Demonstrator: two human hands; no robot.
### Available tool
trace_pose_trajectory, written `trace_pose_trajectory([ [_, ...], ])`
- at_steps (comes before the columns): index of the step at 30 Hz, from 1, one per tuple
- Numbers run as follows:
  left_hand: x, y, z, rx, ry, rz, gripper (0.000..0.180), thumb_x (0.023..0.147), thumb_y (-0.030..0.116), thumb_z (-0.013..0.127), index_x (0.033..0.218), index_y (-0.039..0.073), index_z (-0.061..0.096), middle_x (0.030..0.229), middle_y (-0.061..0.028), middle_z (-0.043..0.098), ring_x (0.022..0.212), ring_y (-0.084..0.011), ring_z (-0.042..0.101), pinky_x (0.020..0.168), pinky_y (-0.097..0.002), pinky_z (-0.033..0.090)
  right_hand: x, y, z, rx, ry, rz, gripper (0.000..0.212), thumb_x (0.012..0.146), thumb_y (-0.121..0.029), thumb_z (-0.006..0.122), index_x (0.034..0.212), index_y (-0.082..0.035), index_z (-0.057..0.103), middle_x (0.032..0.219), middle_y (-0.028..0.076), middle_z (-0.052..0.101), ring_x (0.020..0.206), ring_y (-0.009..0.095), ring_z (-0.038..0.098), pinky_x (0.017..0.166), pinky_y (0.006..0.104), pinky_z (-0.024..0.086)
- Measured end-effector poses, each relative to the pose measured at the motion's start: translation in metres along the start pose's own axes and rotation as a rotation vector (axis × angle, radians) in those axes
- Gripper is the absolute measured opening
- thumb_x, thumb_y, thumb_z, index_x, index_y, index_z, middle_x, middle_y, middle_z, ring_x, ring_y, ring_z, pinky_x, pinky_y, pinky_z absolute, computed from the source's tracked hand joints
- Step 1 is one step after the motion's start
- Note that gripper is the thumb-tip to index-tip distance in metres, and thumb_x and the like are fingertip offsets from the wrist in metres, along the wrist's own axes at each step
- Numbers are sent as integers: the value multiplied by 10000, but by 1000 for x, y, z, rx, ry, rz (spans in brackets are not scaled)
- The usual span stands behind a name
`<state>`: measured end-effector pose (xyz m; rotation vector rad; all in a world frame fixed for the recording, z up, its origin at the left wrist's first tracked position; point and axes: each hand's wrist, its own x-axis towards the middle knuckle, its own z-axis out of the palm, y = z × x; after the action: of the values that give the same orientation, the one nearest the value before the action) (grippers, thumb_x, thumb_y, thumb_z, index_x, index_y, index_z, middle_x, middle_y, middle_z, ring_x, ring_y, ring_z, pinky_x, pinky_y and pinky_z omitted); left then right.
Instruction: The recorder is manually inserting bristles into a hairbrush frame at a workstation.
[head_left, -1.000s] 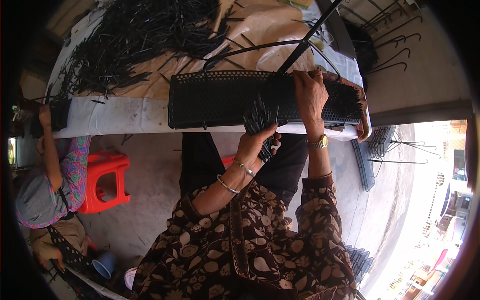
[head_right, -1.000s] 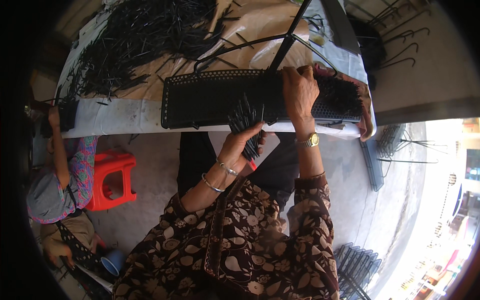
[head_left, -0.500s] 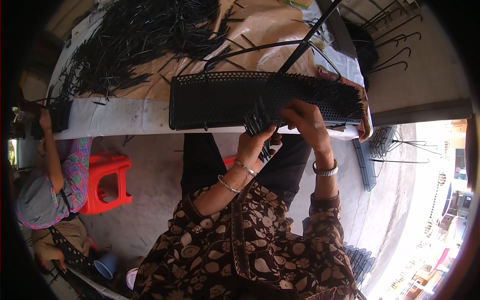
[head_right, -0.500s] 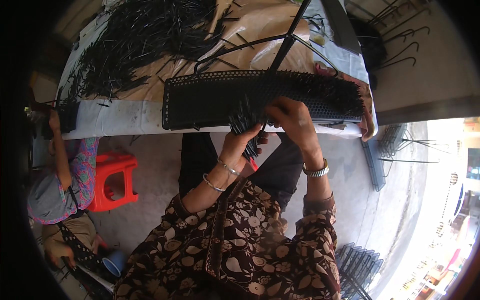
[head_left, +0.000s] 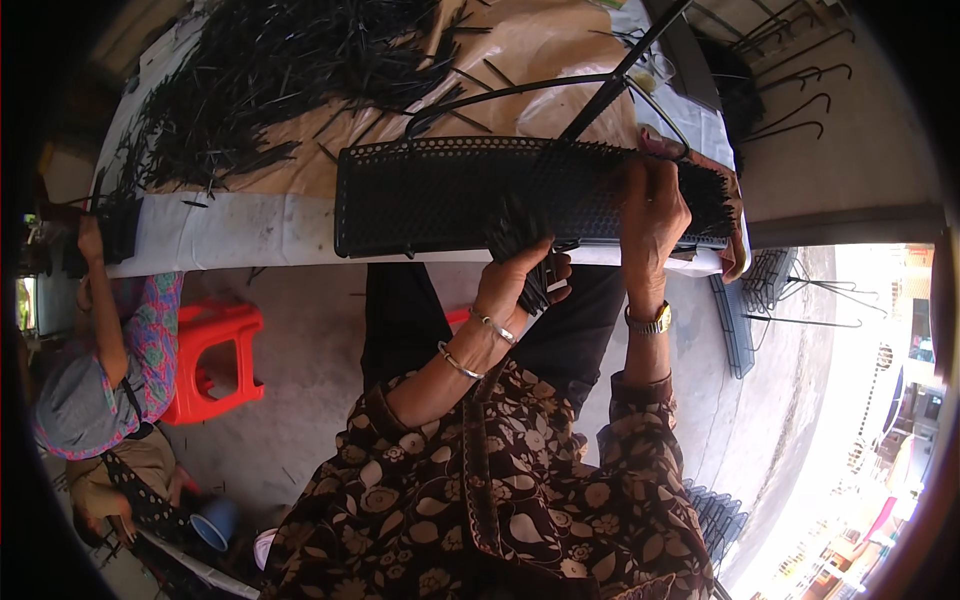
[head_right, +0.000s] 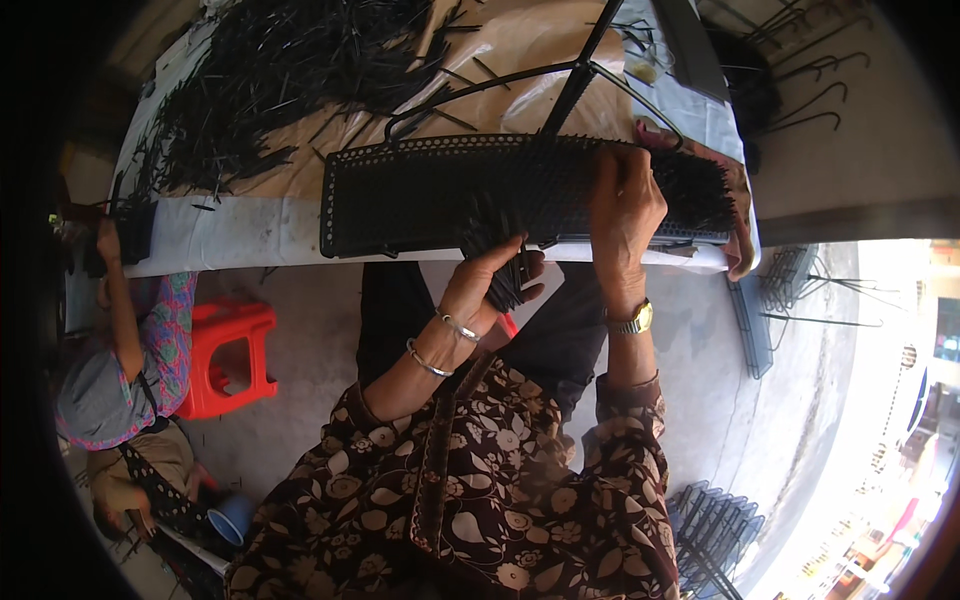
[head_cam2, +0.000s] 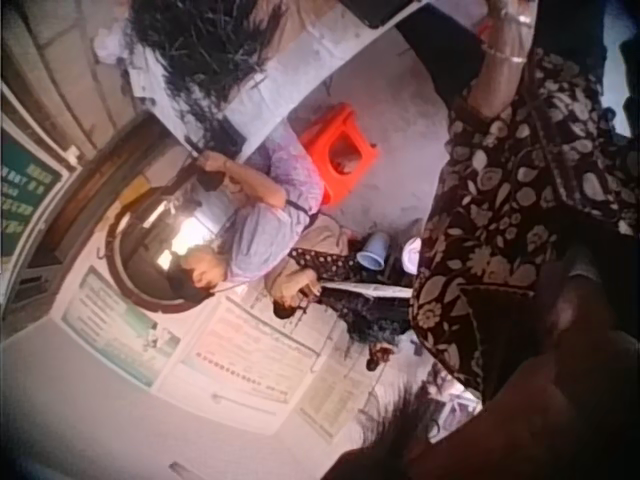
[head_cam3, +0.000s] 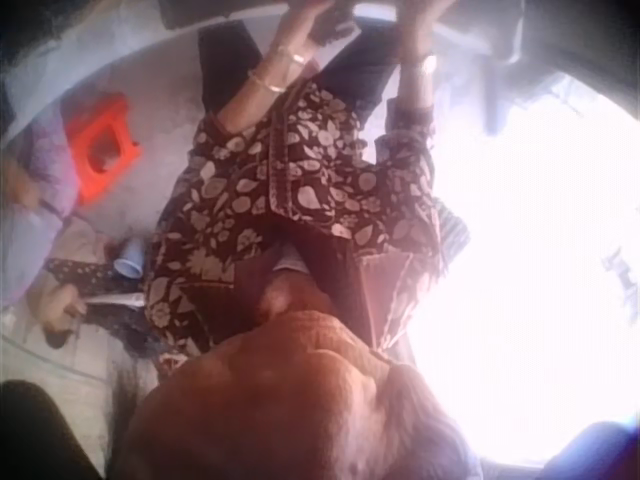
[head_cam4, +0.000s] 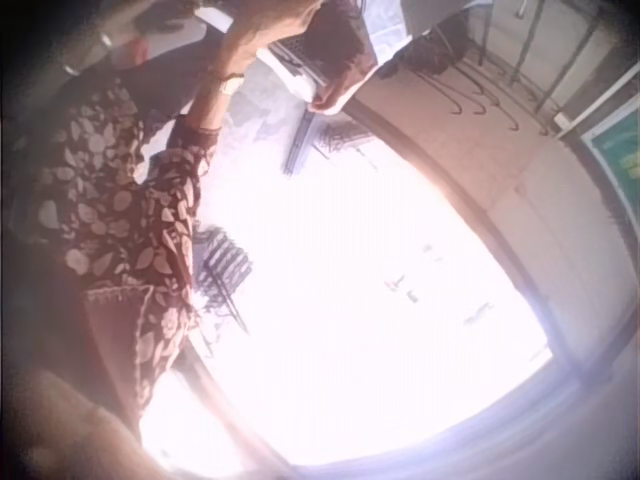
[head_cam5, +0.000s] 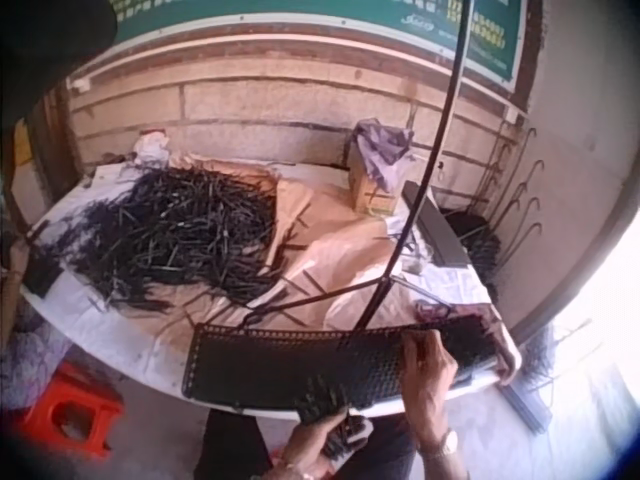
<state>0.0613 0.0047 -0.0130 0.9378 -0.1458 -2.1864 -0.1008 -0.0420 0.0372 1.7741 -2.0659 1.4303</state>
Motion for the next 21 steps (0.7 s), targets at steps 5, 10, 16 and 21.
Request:
trace_pose_trajectory([
  [5, -6, -5, 5, -44, 37, -65, 172, 912, 207, 594, 1016, 72, 620, 887, -84, 658, 797, -182, 644, 697, -379, 548, 15, 16, 24, -2, 89, -26, 89, 877, -113, 601, 947, -60, 611, 730, 103, 654, 593, 185, 638, 544, 301, 481],
  [10, -4, -4, 2, 4, 61, -43, 162, 853, 208, 677, 937, 76, 635, 744, -34, 625, 662, -138, 604, 566, -306, 506, 14, 21, 44, -54, 86, -146, 80, 872, -119, 611, 930, -65, 602, 828, 118, 665, 734, 319, 642, 627, 381, 499],
  [16, -6, 1, 3, 31, 4, -45, 144, 872, 197, 656, 950, 80, 629, 721, -4, 588, 641, -110, 548, 544, -271, 436, 6, 15, 48, -187, -84, -211, 89, 827, -173, 664, 902, -125, 670, 947, 61, 604, 799, 260, 629, 627, 353, 511],
  [21, -6, 0, 5, 21, 22, -51, 143, 865, 205, 665, 929, 82, 630, 712, -1, 584, 634, -107, 543, 532, -259, 424, 7, 0, 31, -247, -147, -138, 148, 838, -192, 653, 967, -131, 692, 940, 88, 606, 815, 278, 624, 682, 369, 504],
])
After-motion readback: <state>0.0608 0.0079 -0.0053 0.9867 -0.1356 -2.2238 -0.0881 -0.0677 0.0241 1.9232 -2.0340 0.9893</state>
